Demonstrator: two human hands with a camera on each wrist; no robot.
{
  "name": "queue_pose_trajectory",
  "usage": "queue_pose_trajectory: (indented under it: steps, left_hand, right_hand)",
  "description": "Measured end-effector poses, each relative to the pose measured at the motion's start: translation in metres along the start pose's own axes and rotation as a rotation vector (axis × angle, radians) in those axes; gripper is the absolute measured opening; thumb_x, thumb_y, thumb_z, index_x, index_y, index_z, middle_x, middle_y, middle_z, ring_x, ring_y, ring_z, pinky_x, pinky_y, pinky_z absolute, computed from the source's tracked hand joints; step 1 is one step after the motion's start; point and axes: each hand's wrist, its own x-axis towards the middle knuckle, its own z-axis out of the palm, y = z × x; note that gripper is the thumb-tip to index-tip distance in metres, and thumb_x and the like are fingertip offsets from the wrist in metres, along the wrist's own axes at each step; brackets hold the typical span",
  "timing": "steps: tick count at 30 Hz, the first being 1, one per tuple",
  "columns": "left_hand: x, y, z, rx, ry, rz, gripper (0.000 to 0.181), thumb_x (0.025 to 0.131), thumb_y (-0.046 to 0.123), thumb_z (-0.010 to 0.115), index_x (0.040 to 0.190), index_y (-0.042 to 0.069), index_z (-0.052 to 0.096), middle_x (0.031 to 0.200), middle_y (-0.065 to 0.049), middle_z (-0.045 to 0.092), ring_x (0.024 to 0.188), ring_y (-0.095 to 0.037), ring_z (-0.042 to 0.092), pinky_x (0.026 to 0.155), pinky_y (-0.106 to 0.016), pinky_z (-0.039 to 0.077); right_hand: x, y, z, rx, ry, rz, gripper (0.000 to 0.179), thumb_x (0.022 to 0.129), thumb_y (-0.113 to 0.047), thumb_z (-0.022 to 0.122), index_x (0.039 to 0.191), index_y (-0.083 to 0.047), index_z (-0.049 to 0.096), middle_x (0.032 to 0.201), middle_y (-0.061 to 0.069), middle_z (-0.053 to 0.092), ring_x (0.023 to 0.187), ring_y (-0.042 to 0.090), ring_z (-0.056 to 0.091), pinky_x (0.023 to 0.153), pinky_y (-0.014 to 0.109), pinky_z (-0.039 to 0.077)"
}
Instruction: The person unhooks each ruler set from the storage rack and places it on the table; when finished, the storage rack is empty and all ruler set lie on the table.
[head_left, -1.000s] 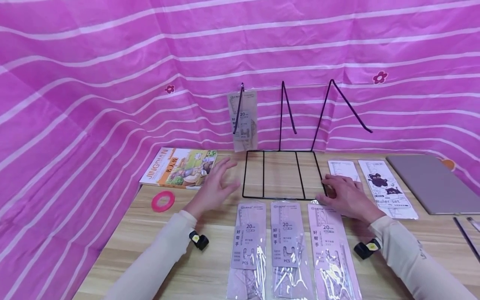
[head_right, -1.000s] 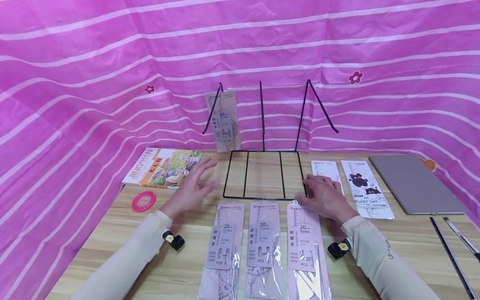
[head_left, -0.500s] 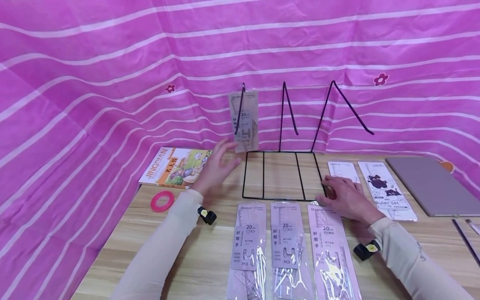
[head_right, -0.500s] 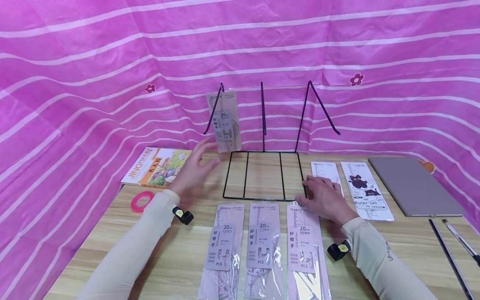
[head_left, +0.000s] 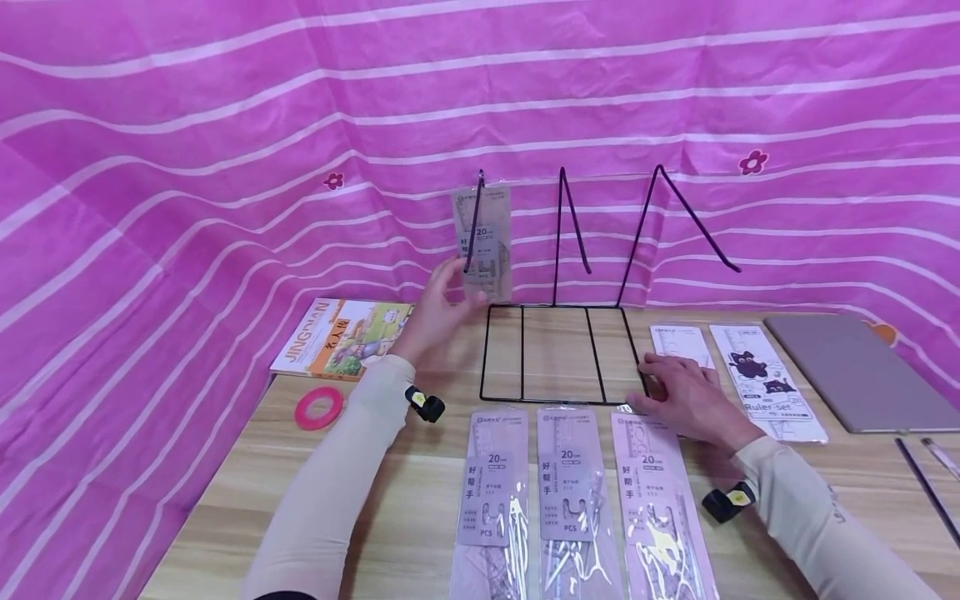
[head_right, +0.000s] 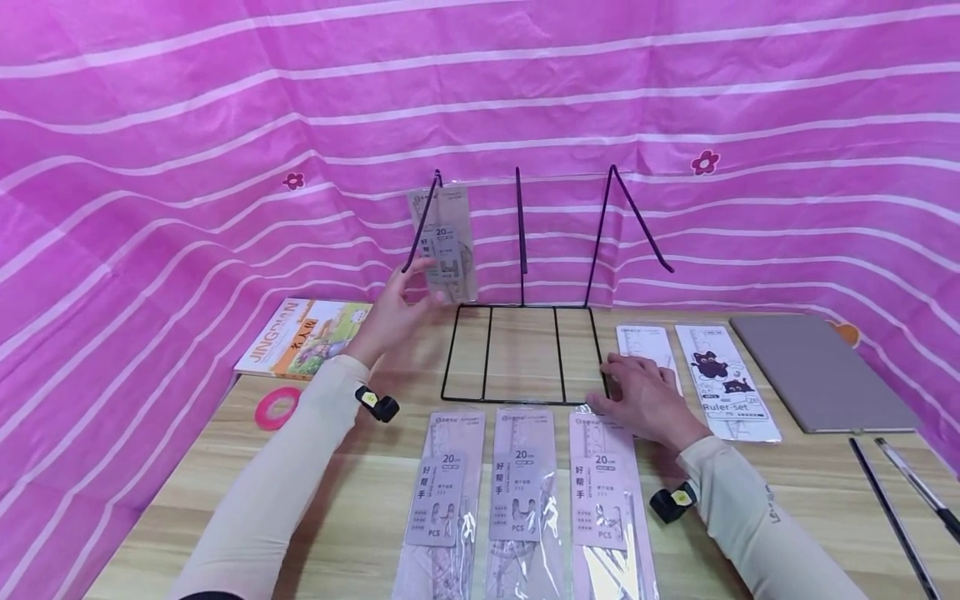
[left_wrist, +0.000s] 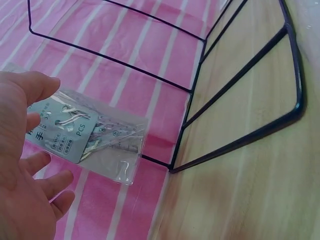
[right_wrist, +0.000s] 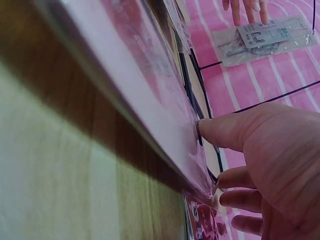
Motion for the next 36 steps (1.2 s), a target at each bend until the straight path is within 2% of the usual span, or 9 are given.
queue_pose_trajectory:
  steps: [6,15,20,25,31,36]
  left_hand:
    - [0.003,0.0,0.0,-0.062,0.003,0.011,0.07,0.099,0.032,0.075,0.16,0.026,0.041,0.157,-0.008,0.05,0.143,-0.032,0.052,0.114,-0.053,0.05]
    - [0.005,0.005,0.003,-0.184,0.017,0.014,0.061,0.1,0.016,0.072,0.155,0.019,0.045,0.145,-0.017,0.059,0.131,-0.036,0.062,0.105,-0.051,0.057]
    - [0.003,0.008,0.004,-0.158,0.04,0.027,0.057,0.1,0.007,0.068,0.152,0.02,0.049,0.14,-0.013,0.061,0.121,-0.032,0.064,0.102,-0.048,0.058]
    - [-0.002,0.011,0.005,-0.125,0.056,0.058,0.063,0.098,-0.004,0.064,0.154,0.02,0.048,0.14,-0.011,0.059,0.116,-0.028,0.065,0.099,-0.041,0.058]
    - [-0.011,0.018,0.004,-0.09,0.053,0.069,0.069,0.099,-0.004,0.061,0.158,0.03,0.046,0.13,-0.009,0.058,0.101,-0.024,0.062,0.085,-0.032,0.057]
    - [-0.022,0.022,-0.001,-0.084,0.041,0.065,0.07,0.101,0.0,0.061,0.161,0.031,0.042,0.129,-0.011,0.06,0.099,-0.023,0.06,0.082,-0.028,0.056]
  right_hand:
    - [0.001,-0.002,0.0,0.007,-0.006,0.009,0.073,0.099,-0.047,0.07,0.149,0.003,0.053,0.163,0.027,0.041,0.147,0.053,0.033,0.116,0.069,0.024]
    - [0.001,-0.002,0.001,-0.002,-0.006,0.012,0.074,0.098,-0.047,0.071,0.149,0.004,0.053,0.163,0.027,0.041,0.146,0.053,0.034,0.115,0.069,0.025]
    - [0.001,-0.001,0.001,-0.005,0.001,0.008,0.074,0.098,-0.047,0.071,0.149,0.003,0.054,0.163,0.027,0.041,0.146,0.053,0.034,0.114,0.068,0.025]
    - [0.001,0.0,0.001,-0.004,-0.002,0.0,0.074,0.098,-0.047,0.071,0.149,0.004,0.054,0.164,0.027,0.04,0.146,0.053,0.034,0.113,0.07,0.025]
    - [0.002,0.001,0.002,0.0,0.005,-0.002,0.073,0.098,-0.047,0.071,0.148,0.004,0.054,0.163,0.027,0.04,0.146,0.053,0.034,0.114,0.069,0.025]
    - [0.002,0.001,0.002,0.004,0.002,0.003,0.074,0.098,-0.048,0.071,0.149,0.003,0.054,0.163,0.027,0.04,0.147,0.054,0.033,0.114,0.069,0.025]
